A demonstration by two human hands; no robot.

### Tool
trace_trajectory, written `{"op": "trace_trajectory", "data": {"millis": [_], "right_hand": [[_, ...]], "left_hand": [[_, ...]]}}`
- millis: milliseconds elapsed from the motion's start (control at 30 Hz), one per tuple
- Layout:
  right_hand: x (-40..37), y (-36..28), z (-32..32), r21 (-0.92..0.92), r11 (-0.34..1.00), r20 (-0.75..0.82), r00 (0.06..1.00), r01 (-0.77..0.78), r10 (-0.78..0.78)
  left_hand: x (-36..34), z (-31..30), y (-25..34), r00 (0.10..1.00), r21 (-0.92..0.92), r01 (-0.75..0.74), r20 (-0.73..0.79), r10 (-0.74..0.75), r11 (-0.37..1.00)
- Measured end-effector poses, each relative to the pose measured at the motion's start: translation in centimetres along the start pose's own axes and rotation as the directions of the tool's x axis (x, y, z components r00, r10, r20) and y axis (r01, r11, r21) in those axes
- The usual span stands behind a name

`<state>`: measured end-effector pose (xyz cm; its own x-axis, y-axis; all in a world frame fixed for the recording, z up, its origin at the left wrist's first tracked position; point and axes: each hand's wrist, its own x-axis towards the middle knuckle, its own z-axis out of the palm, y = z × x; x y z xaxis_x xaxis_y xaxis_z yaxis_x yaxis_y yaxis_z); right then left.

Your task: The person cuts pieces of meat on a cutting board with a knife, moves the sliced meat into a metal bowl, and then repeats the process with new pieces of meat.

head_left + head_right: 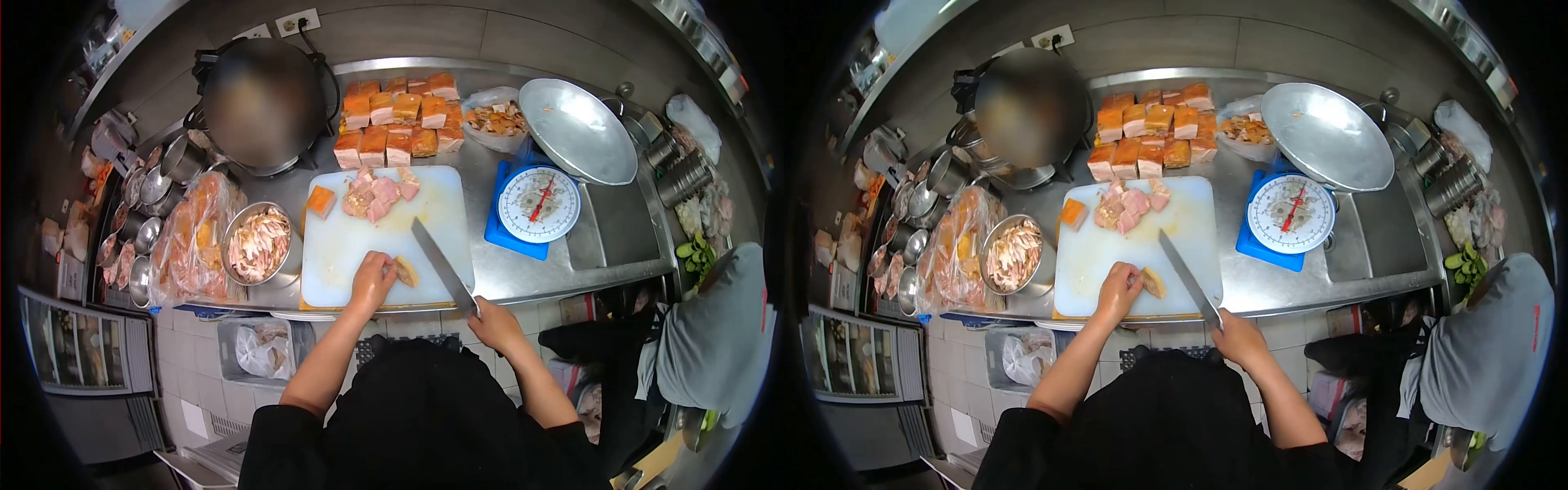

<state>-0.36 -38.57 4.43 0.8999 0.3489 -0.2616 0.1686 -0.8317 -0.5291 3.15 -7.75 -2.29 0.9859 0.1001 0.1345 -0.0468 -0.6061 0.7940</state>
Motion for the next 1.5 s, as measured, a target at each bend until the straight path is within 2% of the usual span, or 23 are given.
{"op": "trace_trajectory", "data": {"millis": [133, 200, 300, 400, 500, 533, 600, 733, 800, 833, 900, 933, 1000, 1033, 1100, 1200, 1233, 1267, 1300, 1333, 1367, 1400, 1500], "right_hand": [[2.8, -6.3, -3.8, -0.137, 0.990, 0.111, 0.994, 0.034, -0.018], [4.9, -8.5, -4.0, -0.215, 0.970, 0.216, 0.974, 0.110, -0.063], [9.7, -7.7, 0.2, -0.192, 0.968, 0.226, 0.967, 0.163, -0.118], [12.1, -9.1, -0.4, -0.217, 0.957, 0.298, 0.947, 0.190, -0.120], [10.0, -12.1, -4.4, -0.242, 0.953, 0.395, 0.916, 0.183, -0.075], [9.9, -11.3, -3.3, -0.244, 0.952, 0.407, 0.910, 0.187, -0.074], [10.1, -9.0, -0.5, -0.224, 0.946, 0.297, 0.941, 0.236, -0.164], [11.9, -10.5, -1.5, -0.131, 0.970, 0.297, 0.941, 0.206, -0.160], [10.6, -14.2, -6.1, -0.149, 0.988, 0.511, 0.854, -0.024, 0.098], [10.3, -13.8, -5.7, -0.156, 0.988, 0.519, 0.849, -0.022, 0.101], [9.4, -12.5, -4.1, -0.222, 0.970, 0.447, 0.894, 0.097, 0.013], [10.2, -11.0, -2.2, -0.225, 0.969, 0.447, 0.894, 0.099, 0.013], [12.4, -7.7, 1.7, -0.204, 0.936, 0.229, 0.944, 0.287, -0.239], [12.1, -9.3, 0.1, -0.203, 0.937, 0.230, 0.944, 0.285, -0.238], [11.9, -12.6, -4.1, -0.131, 0.991, 0.468, 0.883, 0.030, 0.035], [9.4, -13.7, -5.8, -0.170, 0.985, 0.504, 0.861, 0.020, 0.070], [10.2, -11.8, -3.0, -0.173, 0.985, 0.506, 0.860, 0.025, 0.067], [11.6, -8.3, 1.5, -0.174, 0.969, 0.323, 0.940, 0.176, -0.112], [11.6, -9.2, 1.9, -0.207, 0.925, 0.124, 0.947, 0.317, -0.297], [12.3, -9.4, 1.0, -0.213, 0.922, 0.122, 0.945, 0.322, -0.302], [13.0, -9.5, 0.2, -0.118, 0.973, 0.278, 0.948, 0.197, -0.158], [12.8, -11.5, -2.1, -0.046, 0.997, 0.431, 0.902, 0.054, -0.029], [10.7, -13.2, -4.5, -0.114, 0.993, 0.463, 0.886, 0.034, 0.023]], "left_hand": [[0.1, 0.3, -0.4, 0.998, 0.002, -0.061, -0.009, 0.061, 0.998], [0.3, 0.1, -0.5, 0.997, 0.023, -0.080, -0.014, 0.080, 0.997], [0.6, -0.4, -0.5, 0.991, 0.032, -0.135, 0.012, 0.134, 0.990], [0.6, -0.7, -0.9, 0.991, 0.031, -0.123, 0.053, 0.121, 0.992], [0.6, -1.1, -0.7, 0.990, 0.021, -0.120, 0.081, 0.118, 0.993], [0.7, -1.1, -0.9, 0.986, 0.041, -0.149, 0.081, 0.145, 0.988], [0.9, -1.3, -0.9, 0.981, 0.059, -0.182, 0.077, 0.178, 0.981], [0.8, -1.3, -0.8, 0.985, 0.057, -0.144, 0.103, 0.137, 0.988], [1.0, -1.1, -0.8, 0.985, 0.042, -0.155, 0.081, 0.151, 0.987], [0.9, -1.0, -0.9, 0.984, 0.042, -0.162, 0.075, 0.159, 0.986], [0.7, -1.0, -1.4, 0.985, 0.046, -0.164, 0.068, 0.160, 0.985], [0.7, -0.9, -1.4, 0.986, 0.045, -0.154, 0.067, 0.151, 0.987], [1.1, -0.8, -1.3, 0.987, 0.039, -0.152, 0.062, 0.150, 0.988], [1.0, -0.9, -1.5, 0.985, 0.035, -0.159, 0.081, 0.156, 0.987], [1.1, -1.2, -1.4, 0.981, 0.033, -0.170, 0.097, 0.166, 0.985], [0.4, -1.2, -1.6, 0.985, -0.004, -0.152, 0.077, 0.152, 0.988], [0.6, -1.1, -1.5, 0.987, 0.010, -0.143, 0.071, 0.142, 0.990], [0.7, -1.0, -1.4, 0.988, 0.021, -0.137, 0.070, 0.135, 0.990], [0.9, -1.0, -1.4, 0.988, 0.019, -0.141, 0.068, 0.140, 0.990], [1.1, -1.1, -1.5, 0.986, 0.013, -0.156, 0.064, 0.155, 0.988], [0.7, -1.2, -1.7, 0.984, 0.010, -0.166, 0.074, 0.165, 0.986], [0.6, -1.3, -1.7, 0.983, 0.013, -0.169, 0.077, 0.168, 0.985], [0.3, -1.1, -1.8, 0.989, -0.004, -0.127, 0.077, 0.127, 0.992]]}}
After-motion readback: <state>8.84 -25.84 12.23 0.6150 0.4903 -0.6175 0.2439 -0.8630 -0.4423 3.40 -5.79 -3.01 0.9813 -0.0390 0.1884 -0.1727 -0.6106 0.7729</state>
